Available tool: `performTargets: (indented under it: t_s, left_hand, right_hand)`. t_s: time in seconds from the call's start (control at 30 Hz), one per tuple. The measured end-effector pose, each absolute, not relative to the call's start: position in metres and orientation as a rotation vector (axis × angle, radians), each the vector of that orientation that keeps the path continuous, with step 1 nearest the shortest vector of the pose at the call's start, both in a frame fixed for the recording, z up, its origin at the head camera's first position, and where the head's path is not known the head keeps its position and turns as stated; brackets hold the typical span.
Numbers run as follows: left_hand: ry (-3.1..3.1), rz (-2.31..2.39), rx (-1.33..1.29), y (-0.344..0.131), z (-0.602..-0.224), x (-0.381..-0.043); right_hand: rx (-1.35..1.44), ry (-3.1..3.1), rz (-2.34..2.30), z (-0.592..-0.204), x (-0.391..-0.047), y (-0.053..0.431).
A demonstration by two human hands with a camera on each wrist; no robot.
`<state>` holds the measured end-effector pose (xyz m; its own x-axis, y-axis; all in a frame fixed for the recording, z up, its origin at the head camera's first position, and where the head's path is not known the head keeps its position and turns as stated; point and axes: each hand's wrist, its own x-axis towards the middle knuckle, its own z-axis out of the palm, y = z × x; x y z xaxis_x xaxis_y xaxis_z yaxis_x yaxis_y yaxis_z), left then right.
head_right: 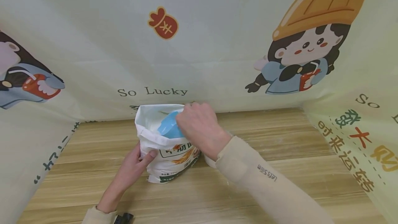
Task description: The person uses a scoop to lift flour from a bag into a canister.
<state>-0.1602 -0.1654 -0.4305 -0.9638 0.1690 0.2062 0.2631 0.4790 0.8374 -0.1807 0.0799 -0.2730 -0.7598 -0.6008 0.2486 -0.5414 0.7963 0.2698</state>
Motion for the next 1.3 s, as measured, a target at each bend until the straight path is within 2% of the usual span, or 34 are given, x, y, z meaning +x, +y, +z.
performTargets:
  t_s: [0.5,0.97,1.3]
  left_hand:
    - [-2.629,-1.492,-0.405,-0.166,-0.430,-0.161]
    - [-2.622,-1.531,-0.400,-0.166,-0.431,-0.160]
    - [-2.623,-1.495,-0.404,-0.167,-0.430,-0.160]
  right_hand:
    - [0.885,-2.693,-0.218,-0.280,-0.190,0.079]
    - [0.931,-2.685,-0.389,-0.213,-0.180,0.083]
    - [0.961,-2.673,-0.515,-0.217,-0.179,0.076]
